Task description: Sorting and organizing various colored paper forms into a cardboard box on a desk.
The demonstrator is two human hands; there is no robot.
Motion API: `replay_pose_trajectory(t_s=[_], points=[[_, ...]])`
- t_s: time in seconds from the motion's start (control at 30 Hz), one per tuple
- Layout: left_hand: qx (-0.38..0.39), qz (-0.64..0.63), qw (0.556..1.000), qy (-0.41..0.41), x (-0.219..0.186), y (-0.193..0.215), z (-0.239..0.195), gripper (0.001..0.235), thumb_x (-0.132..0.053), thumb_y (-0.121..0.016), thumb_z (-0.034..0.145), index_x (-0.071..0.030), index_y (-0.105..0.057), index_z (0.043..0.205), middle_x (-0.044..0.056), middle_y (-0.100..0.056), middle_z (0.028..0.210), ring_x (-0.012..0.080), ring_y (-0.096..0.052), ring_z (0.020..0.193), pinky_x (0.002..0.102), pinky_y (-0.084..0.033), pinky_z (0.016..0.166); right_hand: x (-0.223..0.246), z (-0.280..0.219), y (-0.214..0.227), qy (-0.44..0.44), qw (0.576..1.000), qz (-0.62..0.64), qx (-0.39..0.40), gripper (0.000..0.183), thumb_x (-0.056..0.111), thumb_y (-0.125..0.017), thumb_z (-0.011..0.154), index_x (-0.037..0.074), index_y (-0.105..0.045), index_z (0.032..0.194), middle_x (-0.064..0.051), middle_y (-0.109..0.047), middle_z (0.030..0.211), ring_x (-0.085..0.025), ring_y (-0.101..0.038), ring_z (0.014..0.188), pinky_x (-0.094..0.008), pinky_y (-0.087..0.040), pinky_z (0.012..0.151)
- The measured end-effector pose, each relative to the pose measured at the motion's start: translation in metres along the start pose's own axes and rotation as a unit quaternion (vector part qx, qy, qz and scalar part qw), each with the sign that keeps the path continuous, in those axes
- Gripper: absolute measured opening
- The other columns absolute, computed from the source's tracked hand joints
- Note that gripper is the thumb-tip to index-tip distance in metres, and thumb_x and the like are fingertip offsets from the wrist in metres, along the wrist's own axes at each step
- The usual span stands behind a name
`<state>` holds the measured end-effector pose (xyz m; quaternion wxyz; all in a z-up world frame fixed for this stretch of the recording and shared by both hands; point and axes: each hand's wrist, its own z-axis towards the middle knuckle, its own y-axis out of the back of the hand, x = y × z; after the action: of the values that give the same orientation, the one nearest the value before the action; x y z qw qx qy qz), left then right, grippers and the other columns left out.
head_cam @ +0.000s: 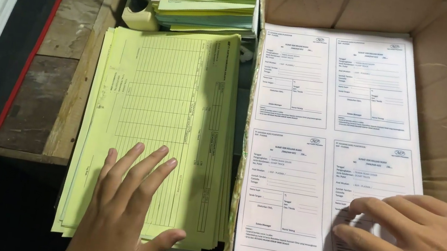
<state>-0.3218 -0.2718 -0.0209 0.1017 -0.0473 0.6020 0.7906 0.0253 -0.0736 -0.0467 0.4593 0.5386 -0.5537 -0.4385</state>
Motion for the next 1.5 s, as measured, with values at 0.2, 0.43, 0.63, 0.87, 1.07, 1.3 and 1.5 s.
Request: replay_pose_trajectory(t_s=[0.2, 0.43, 0.63, 0.87, 1.07, 1.3, 1.5], points=[[0.074, -0.006, 0.996, 0.049, 0.005, -0.018, -0.006, 0.094, -0.07, -0.051, 0.07, -0.013, -0.025, 0.14, 0.008, -0.023, 0.148, 0.028, -0.016, 0.137, 0.052, -0.006, 0.108, -0.006, 0.008, 0.002, 0.01, 0.997, -0.071, 0.003, 0.139, 0.095, -0.099, 0.021, 0.031, -0.035, 0.126, -0.005, -0.039, 0.124, -0.018, -0.055, 0.09, -0.044, -0.047, 0.073], [0.037, -0.008, 0.997, 0.074, 0.002, -0.018, -0.008, 0.079, -0.068, -0.045, 0.075, -0.015, -0.038, 0.134, 0.008, -0.029, 0.144, 0.0287, -0.024, 0.133, 0.049, -0.011, 0.108, -0.012, 0.104, 0.1, -0.033, 0.983, -0.173, -0.056, 0.079, 0.065, -0.049, 0.07, 0.024, -0.03, 0.134, -0.006, -0.046, 0.127, -0.02, -0.059, 0.1, -0.035, -0.058, 0.069], [0.011, -0.156, 0.982, 0.107, 0.003, -0.011, -0.008, 0.051, -0.039, -0.027, 0.093, -0.009, -0.038, 0.133, 0.008, -0.039, 0.139, 0.0311, -0.028, 0.132, 0.048, -0.008, 0.109, -0.013, 0.16, 0.13, 0.138, 0.966, -0.088, -0.202, 0.046, 0.047, -0.047, 0.082, 0.017, -0.051, 0.116, -0.011, -0.054, 0.115, -0.03, -0.052, 0.11, -0.043, -0.043, 0.088], [-0.092, -0.349, 0.922, 0.138, -0.003, 0.012, -0.015, 0.044, -0.024, -0.028, 0.094, 0.005, -0.045, 0.122, 0.018, -0.05, 0.127, 0.0304, -0.041, 0.125, 0.04, -0.027, 0.108, -0.007, 0.174, 0.139, 0.014, 0.978, 0.153, -0.14, 0.067, 0.024, -0.059, 0.079, 0.007, -0.029, 0.136, -0.006, -0.069, 0.091, -0.029, -0.063, 0.075, -0.044, -0.052, 0.063], [-0.074, -0.257, 0.964, -0.006, -0.031, 0.032, -0.012, 0.05, -0.037, -0.029, 0.094, -0.002, -0.038, 0.129, 0.019, -0.043, 0.136, 0.0382, -0.038, 0.133, 0.054, -0.019, 0.114, -0.009, 0.163, 0.147, 0.057, 0.976, 0.003, -0.209, 0.066, 0.025, -0.063, 0.082, 0.01, -0.032, 0.138, -0.008, -0.059, 0.072, -0.029, -0.055, 0.067, -0.041, -0.048, 0.058], [-0.109, -0.227, 0.963, -0.094, -0.052, 0.033, -0.002, 0.07, -0.059, -0.006, 0.095, -0.008, -0.048, 0.119, 0.016, -0.058, 0.122, 0.0361, -0.058, 0.117, 0.059, -0.039, 0.103, -0.022, 0.121, 0.142, 0.119, 0.928, -0.165, -0.31, 0.025, 0.023, -0.066, 0.085, 0.022, -0.063, 0.11, 0.001, -0.061, 0.085, -0.023, -0.06, 0.08, -0.038, -0.045, 0.079], [-0.133, -0.137, 0.971, -0.142, -0.049, 0.029, 0.008, 0.034, -0.002, -0.041, 0.078, -0.006, -0.058, 0.107, 0.012, -0.06, 0.111, 0.0317, -0.057, 0.105, 0.053, -0.045, 0.093, -0.047, 0.065, 0.118, 0.062, 0.934, -0.157, -0.315, 0.031, 0.022, -0.063, 0.086, 0.023, -0.062, 0.117, 0.003, -0.064, 0.081, -0.022, -0.06, 0.077, -0.041, -0.047, 0.083]])
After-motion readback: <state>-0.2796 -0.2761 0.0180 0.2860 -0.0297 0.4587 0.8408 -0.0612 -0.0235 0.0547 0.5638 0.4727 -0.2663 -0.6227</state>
